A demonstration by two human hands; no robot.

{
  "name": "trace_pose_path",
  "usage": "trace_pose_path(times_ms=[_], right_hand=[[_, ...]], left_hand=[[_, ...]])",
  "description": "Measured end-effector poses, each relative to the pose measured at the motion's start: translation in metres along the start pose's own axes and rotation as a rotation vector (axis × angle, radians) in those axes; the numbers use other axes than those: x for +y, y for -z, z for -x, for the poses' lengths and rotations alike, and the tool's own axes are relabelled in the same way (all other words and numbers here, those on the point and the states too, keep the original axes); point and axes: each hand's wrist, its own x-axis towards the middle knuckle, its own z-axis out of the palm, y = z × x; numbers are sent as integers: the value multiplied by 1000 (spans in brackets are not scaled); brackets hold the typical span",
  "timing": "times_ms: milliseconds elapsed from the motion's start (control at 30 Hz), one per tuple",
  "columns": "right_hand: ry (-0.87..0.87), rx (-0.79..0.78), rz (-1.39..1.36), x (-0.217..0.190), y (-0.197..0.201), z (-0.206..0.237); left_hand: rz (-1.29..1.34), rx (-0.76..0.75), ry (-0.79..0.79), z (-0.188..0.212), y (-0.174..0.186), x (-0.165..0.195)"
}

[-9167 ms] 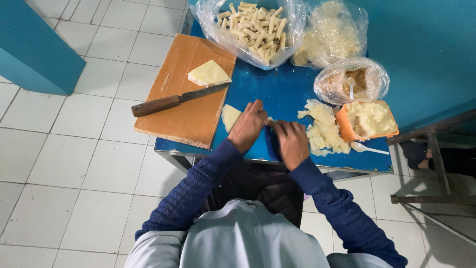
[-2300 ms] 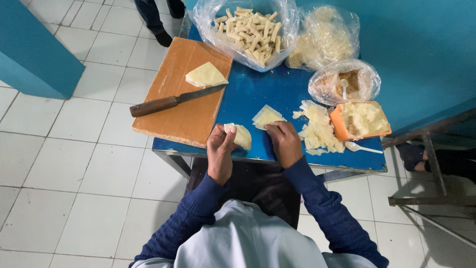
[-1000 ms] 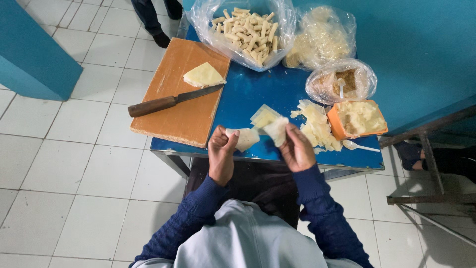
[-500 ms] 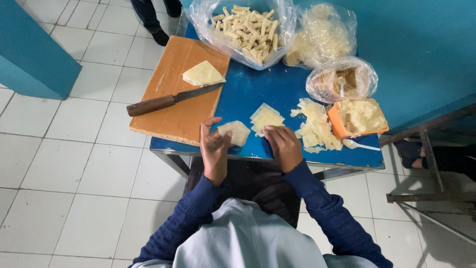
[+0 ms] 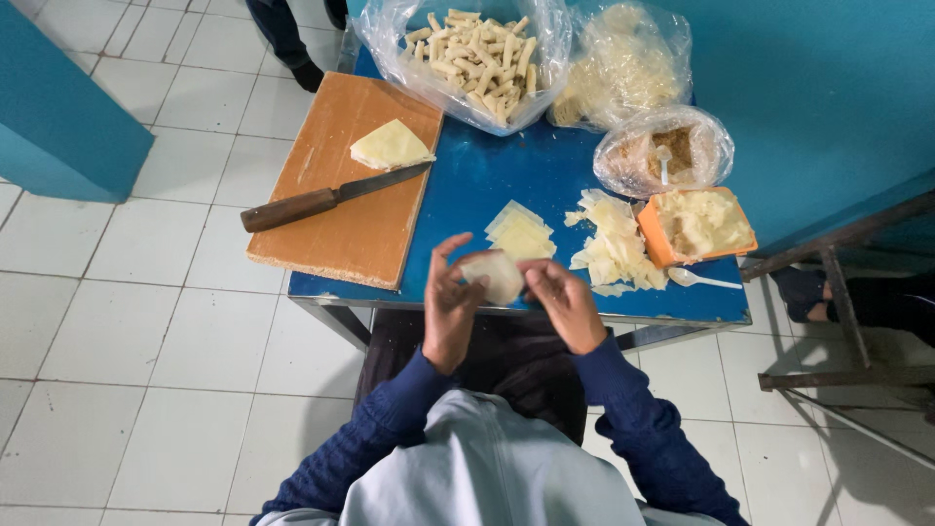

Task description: The person sits at a table folding thin pastry sheets around a brown filling. They take a sheet, spoon filling from a plastic container onto it, fold and press the sheet closed, and place the finished piece into a plastic bag with other completed rolls. A knife rests on a cutting board beside the work area.

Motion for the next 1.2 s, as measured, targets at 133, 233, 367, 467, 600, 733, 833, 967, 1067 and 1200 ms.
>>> trace_pose_path(times_ms=[133, 233, 367, 467, 600, 733, 833, 967, 1067, 1200], right_hand=[[6, 79, 130, 13, -2, 3], [82, 236, 447, 10, -6, -6], [336, 341, 706, -4, -14, -22], [388, 346, 772, -13, -18, -28], [420, 344, 775, -17, -19, -32], [463, 384, 829, -18, -12, -27], [450, 458, 833, -26, 20, -15], [366, 642, 1078, -49, 97, 13], [150, 668, 1301, -62, 134, 38], [61, 637, 1424, -54, 132, 49]], left_hand=[[-259, -44, -59, 3, -3, -13], [-954, 24, -75, -11, -5, -22], [-986, 108, -223, -26, -10, -30], [-1136, 86, -336, -27, -11, -30], [-1202, 60, -397, -26, -12, -27], [-1230, 59, -390, -26, -13, -24], [-1205, 40, -349, -24, -13, -23], [-1166, 51, -394, -24, -12, -22], [-1126, 61, -416, -25, -9, -22], [-1084, 77, -448, -25, -6, -23]])
